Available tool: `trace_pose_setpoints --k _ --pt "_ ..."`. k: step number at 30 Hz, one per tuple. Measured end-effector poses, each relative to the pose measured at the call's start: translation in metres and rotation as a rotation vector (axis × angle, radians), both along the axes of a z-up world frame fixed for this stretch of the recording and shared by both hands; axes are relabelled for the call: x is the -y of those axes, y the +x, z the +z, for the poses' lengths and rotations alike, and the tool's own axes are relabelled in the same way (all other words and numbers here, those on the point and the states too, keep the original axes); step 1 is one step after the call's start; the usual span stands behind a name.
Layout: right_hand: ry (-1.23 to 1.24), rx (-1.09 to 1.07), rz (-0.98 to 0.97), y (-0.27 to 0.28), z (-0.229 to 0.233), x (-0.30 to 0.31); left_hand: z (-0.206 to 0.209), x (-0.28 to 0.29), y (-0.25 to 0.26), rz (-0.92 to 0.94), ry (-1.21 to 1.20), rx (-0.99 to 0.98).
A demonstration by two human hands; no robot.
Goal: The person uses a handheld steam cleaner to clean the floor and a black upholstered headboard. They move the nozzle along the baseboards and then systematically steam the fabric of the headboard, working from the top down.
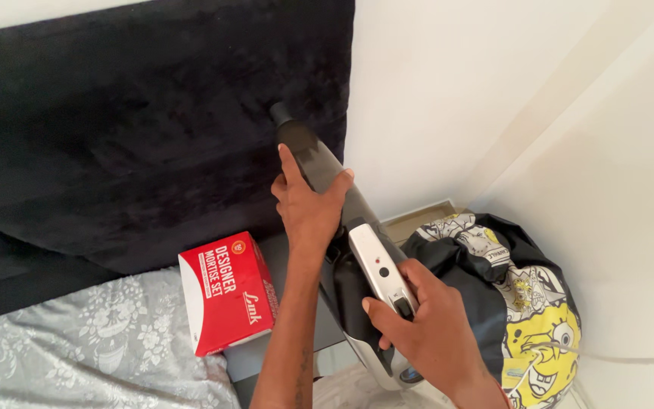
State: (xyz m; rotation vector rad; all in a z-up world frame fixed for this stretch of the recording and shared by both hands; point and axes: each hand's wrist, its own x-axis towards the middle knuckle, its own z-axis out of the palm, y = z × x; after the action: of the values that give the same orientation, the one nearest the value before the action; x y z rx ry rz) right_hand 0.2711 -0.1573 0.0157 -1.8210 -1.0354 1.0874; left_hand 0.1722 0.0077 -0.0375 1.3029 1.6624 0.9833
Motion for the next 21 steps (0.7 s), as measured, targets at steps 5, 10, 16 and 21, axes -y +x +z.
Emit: trace_pose_setpoints --k 5,10,16,21 --pt "-0.019 -0.008 0.028 -0.006 -0.001 -0.002 -0.003 0.002 -0.013 0.033 0.013 0.002" --pt "-0.040 -0.001 0.075 -0.015 -0.002 -0.003 -0.008 0.003 -0.027 0.090 0.019 -0.009" --pt "-0.042 0.017 0.136 -0.024 -0.004 -0.007 -0.013 0.005 -0.045 0.143 0.024 -0.017" --pt "-0.043 -0.015 0.164 -0.034 -0.006 -0.010 -0.016 0.004 -0.060 0.177 0.002 -0.024"
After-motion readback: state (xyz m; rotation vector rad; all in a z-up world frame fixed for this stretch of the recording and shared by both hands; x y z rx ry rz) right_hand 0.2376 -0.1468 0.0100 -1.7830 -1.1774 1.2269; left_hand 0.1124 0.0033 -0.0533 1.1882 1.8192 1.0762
